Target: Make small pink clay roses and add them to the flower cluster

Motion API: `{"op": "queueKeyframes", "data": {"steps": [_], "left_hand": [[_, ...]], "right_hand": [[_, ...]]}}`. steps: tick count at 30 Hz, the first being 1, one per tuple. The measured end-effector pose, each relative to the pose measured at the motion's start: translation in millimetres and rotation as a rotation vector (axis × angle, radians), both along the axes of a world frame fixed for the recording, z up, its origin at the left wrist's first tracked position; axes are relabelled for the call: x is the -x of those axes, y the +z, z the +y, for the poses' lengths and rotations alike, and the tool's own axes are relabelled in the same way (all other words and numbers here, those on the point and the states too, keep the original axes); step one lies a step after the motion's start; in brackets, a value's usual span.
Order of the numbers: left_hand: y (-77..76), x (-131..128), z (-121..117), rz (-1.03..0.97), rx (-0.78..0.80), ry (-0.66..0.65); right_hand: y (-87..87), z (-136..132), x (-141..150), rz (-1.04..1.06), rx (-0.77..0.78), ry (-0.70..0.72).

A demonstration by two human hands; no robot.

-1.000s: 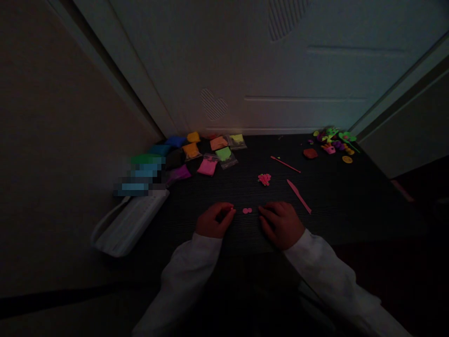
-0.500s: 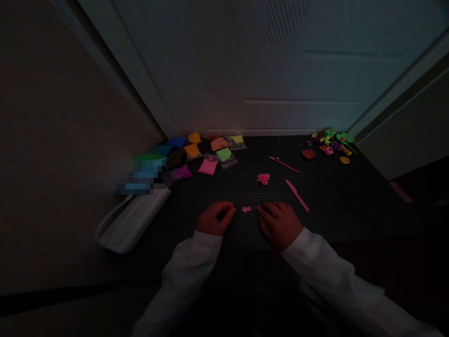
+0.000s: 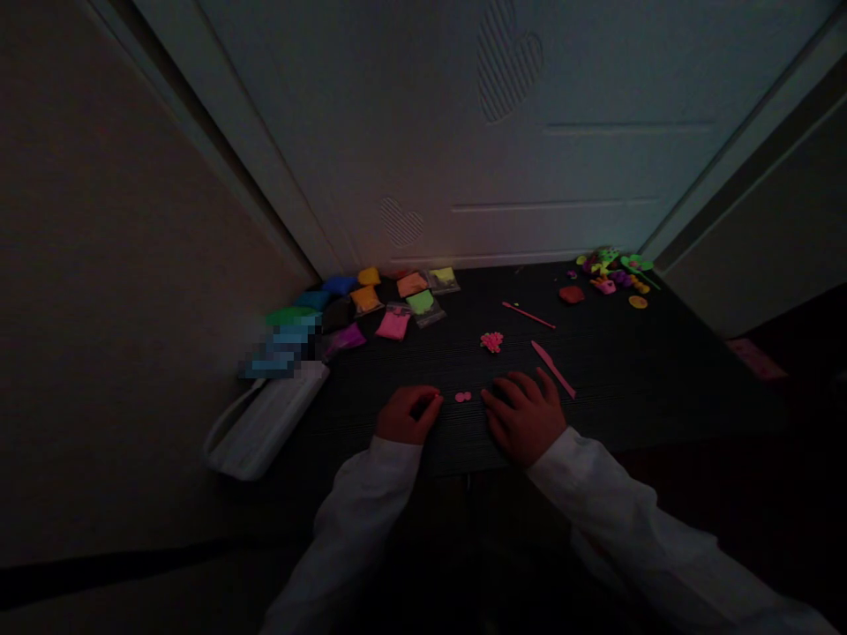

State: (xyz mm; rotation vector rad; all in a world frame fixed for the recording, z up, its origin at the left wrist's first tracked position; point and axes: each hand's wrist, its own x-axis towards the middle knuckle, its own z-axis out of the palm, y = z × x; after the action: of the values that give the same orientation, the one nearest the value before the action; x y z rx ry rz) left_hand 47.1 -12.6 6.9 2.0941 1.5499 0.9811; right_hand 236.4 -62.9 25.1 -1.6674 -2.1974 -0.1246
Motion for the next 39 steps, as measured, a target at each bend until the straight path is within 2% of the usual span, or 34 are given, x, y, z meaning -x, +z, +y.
{"op": "queueKeyframes", "data": {"steps": [8, 13, 18, 30, 39], "left_hand": [[-0.9, 0, 2, -0.013, -0.066, -0.029], [1.6, 0, 1, -0.034, -0.029, -0.02], [4.4, 0, 2, -0.037, 0.022, -0.011], [2.7, -1, 3, -0.076, 0.013, -0.023], [3.0, 0, 4, 0.03, -0.042, 0.005]], "right_hand": [[-3.4, 3, -9, 0.16, 0.032, 0.001], [-8.8, 8, -19, 0.387, 0.05, 0.035], [-6.9, 11, -23, 0.551, 0.064, -0.01], [-8.4, 12, -26, 0.563, 0.041, 0.011], [-7.4, 12, -24, 0.528, 0.08, -0.004]]}}
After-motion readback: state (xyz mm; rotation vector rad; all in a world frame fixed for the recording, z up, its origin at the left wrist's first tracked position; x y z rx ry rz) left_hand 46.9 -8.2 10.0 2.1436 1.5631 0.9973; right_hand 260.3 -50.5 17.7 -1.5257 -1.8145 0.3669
